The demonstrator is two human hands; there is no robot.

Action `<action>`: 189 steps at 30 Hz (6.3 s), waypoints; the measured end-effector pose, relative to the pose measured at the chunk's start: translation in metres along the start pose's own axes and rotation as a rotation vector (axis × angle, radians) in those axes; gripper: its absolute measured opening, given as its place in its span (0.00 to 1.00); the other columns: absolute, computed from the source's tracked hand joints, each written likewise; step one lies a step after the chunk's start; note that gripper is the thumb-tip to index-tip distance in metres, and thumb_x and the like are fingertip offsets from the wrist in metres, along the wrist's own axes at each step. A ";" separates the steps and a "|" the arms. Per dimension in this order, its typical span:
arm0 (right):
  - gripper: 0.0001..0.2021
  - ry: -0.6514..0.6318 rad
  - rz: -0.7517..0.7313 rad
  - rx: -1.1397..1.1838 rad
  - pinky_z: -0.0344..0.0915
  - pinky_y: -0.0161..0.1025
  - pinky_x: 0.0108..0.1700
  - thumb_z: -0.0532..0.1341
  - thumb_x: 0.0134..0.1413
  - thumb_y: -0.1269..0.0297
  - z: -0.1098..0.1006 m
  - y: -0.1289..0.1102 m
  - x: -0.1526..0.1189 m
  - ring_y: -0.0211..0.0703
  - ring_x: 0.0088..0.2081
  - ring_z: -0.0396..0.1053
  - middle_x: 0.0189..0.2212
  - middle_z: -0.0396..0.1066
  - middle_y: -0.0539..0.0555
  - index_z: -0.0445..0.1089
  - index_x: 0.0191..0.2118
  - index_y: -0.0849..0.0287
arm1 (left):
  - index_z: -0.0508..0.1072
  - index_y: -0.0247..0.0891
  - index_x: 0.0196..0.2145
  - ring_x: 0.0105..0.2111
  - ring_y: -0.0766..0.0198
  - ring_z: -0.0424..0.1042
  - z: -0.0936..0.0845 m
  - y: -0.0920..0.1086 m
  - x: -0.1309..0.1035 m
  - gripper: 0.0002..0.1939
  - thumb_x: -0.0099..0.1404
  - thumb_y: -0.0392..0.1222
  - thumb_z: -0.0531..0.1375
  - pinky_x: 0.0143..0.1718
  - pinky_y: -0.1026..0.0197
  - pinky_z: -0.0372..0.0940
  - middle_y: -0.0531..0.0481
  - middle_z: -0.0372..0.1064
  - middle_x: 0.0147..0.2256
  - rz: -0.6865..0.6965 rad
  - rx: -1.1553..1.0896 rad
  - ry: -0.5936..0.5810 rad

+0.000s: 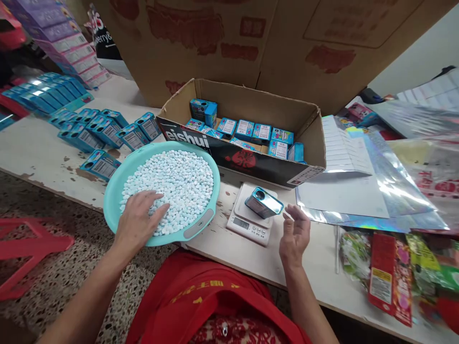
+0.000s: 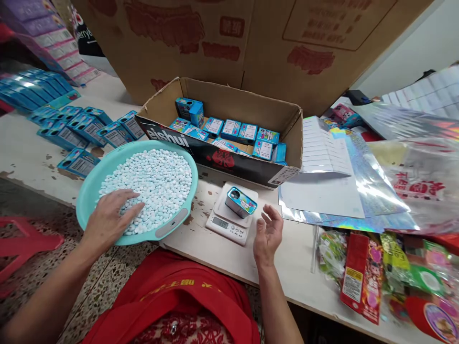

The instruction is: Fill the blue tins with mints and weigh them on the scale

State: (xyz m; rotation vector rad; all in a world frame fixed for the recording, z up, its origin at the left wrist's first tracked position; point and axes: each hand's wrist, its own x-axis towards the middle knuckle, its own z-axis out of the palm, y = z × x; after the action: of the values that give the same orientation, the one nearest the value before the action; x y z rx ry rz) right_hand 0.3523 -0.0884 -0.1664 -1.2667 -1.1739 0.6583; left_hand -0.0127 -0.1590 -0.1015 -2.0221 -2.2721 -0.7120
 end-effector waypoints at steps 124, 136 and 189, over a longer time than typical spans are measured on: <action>0.20 -0.309 0.078 -0.233 0.67 0.48 0.44 0.68 0.42 0.50 0.016 -0.023 0.026 0.46 0.36 0.70 0.33 0.73 0.53 0.71 0.38 0.59 | 0.75 0.39 0.41 0.42 0.52 0.72 -0.004 0.027 0.033 0.12 0.65 0.40 0.54 0.37 0.56 0.64 0.45 0.75 0.41 -0.083 0.010 -0.335; 0.12 -0.482 -0.383 -0.190 0.69 0.39 0.35 0.65 0.53 0.54 0.056 -0.126 0.017 0.42 0.32 0.70 0.32 0.73 0.52 0.71 0.40 0.55 | 0.77 0.38 0.35 0.36 0.63 0.72 -0.079 0.084 0.077 0.06 0.61 0.40 0.60 0.39 0.60 0.67 0.49 0.74 0.35 0.098 -0.778 -0.307; 0.27 -0.980 -0.329 -0.993 0.65 0.45 0.52 0.68 0.46 0.58 0.182 -0.084 0.238 0.58 0.54 0.67 0.52 0.70 0.63 0.68 0.53 0.61 | 0.69 0.31 0.53 0.47 0.41 0.68 -0.024 -0.145 0.155 0.24 0.64 0.43 0.48 0.41 0.47 0.66 0.32 0.67 0.48 -0.295 0.541 -0.130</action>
State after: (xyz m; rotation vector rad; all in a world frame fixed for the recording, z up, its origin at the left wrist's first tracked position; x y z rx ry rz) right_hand 0.2441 0.1727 -0.0361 -1.4965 -2.6813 0.4288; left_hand -0.1816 -0.0303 -0.0789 -1.5425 -2.5012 0.0492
